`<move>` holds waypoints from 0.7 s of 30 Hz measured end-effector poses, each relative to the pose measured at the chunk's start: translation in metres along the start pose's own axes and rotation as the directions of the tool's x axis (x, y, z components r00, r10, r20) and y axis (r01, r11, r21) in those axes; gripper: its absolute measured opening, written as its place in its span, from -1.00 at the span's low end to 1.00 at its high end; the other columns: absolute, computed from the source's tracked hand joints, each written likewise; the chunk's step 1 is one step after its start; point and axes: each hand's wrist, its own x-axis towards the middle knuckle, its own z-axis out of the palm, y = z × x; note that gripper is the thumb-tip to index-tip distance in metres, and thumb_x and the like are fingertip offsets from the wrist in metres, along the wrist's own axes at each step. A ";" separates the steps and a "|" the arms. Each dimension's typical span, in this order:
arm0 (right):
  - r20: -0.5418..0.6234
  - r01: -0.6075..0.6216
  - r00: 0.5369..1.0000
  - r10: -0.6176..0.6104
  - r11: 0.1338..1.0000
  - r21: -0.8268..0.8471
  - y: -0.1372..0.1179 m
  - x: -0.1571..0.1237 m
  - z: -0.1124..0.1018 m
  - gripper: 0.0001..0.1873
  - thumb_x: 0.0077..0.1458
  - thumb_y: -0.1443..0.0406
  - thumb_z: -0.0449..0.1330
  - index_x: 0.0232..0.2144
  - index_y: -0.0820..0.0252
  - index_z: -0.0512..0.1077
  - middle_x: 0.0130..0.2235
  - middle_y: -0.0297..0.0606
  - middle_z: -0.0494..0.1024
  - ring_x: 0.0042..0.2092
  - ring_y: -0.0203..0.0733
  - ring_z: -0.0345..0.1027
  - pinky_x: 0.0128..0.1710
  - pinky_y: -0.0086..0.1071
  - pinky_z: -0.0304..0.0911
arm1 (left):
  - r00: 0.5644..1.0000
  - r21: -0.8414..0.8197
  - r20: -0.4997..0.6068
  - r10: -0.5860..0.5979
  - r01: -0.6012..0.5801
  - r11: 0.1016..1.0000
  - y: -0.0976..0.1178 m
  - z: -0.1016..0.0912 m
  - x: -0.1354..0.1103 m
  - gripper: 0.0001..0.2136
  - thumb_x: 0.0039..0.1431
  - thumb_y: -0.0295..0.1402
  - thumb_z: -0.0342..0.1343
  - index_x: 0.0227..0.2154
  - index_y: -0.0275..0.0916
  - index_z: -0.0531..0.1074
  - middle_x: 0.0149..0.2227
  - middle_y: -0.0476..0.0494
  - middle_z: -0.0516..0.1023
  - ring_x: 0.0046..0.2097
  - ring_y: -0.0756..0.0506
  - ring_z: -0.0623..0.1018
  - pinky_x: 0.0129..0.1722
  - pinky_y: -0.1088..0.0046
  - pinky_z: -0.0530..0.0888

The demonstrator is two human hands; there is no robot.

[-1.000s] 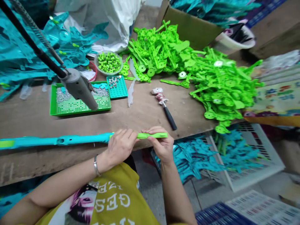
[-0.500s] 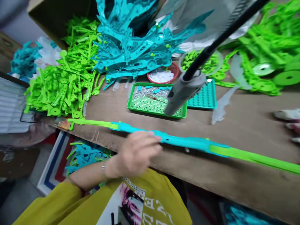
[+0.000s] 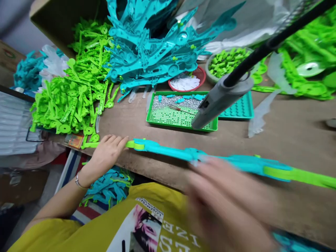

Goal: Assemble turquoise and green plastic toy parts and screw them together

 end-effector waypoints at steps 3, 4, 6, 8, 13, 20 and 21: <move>-0.095 -0.022 0.994 0.060 0.934 0.356 -0.016 0.032 -0.006 -0.55 0.32 0.13 0.02 0.01 0.38 0.45 -0.01 -0.02 0.56 0.00 -0.12 0.44 -0.07 -0.28 0.45 | 0.999 0.043 0.037 0.006 -0.008 0.999 -0.003 0.001 -0.002 -0.71 0.34 -0.47 -0.06 0.08 -0.35 0.32 -0.18 -0.20 0.53 -0.18 -0.19 0.50 -0.22 0.24 0.35; -0.100 -0.029 0.991 0.089 0.873 0.487 -0.022 0.043 -0.004 -0.59 0.29 0.18 0.08 0.02 0.38 0.44 -0.02 -0.01 0.57 -0.02 -0.08 0.46 -0.09 -0.26 0.43 | 0.999 0.048 0.033 0.009 -0.011 0.999 -0.003 0.003 -0.003 -0.72 0.35 -0.46 -0.07 0.07 -0.35 0.33 -0.19 -0.19 0.53 -0.19 -0.18 0.50 -0.25 0.25 0.33; -0.051 -0.048 0.993 0.106 0.763 0.644 -0.035 0.061 0.004 -0.67 0.23 0.30 0.15 0.00 0.36 0.45 -0.13 -0.02 0.60 -0.15 -0.03 0.47 -0.20 -0.24 0.37 | 1.000 0.055 -0.001 0.020 -0.020 0.998 -0.004 0.006 -0.001 -0.73 0.36 -0.45 -0.09 0.04 -0.34 0.35 -0.21 -0.17 0.52 -0.20 -0.17 0.49 -0.28 0.26 0.30; 0.021 -0.061 0.998 0.063 0.751 0.658 -0.044 0.072 0.012 -0.75 0.22 0.37 0.13 -0.06 0.32 0.46 -0.26 -0.10 0.59 -0.25 -0.05 0.43 -0.28 -0.24 0.27 | 0.998 0.060 -0.046 0.042 -0.039 0.997 -0.006 0.009 0.001 -0.75 0.36 -0.46 -0.10 0.02 -0.34 0.36 -0.24 -0.15 0.52 -0.23 -0.16 0.49 -0.29 0.26 0.27; 0.071 -0.074 0.997 0.034 0.721 0.689 -0.042 0.078 0.021 -0.82 0.22 0.39 0.11 -0.14 0.28 0.44 -0.30 -0.15 0.56 -0.26 -0.07 0.38 -0.27 -0.24 0.12 | 0.992 0.058 -0.097 0.079 -0.074 0.996 -0.011 0.007 0.011 -0.81 0.33 -0.49 -0.07 -0.11 -0.32 0.41 -0.33 -0.11 0.49 -0.29 -0.16 0.47 -0.31 0.24 0.24; 0.114 -0.089 0.994 0.007 0.668 0.739 -0.030 0.088 0.022 -0.86 0.25 0.37 0.05 -0.19 0.27 0.39 -0.25 -0.11 0.57 -0.20 -0.05 0.40 -0.19 -0.22 0.13 | 0.964 0.032 -0.255 0.078 -0.073 0.997 -0.002 0.015 0.027 -0.76 0.29 -0.54 -0.07 -0.06 -0.38 0.43 -0.30 -0.18 0.52 -0.22 -0.21 0.48 -0.11 0.17 0.27; 0.104 -0.088 0.994 0.017 0.674 0.734 -0.029 0.088 0.023 -0.85 0.26 0.37 0.03 -0.18 0.27 0.38 -0.25 -0.11 0.56 -0.20 -0.05 0.40 -0.19 -0.22 0.14 | 0.953 0.039 -0.284 0.102 -0.095 0.995 -0.003 0.018 0.029 -0.75 0.29 -0.53 -0.08 -0.06 -0.38 0.43 -0.31 -0.18 0.52 -0.25 -0.21 0.47 -0.14 0.19 0.27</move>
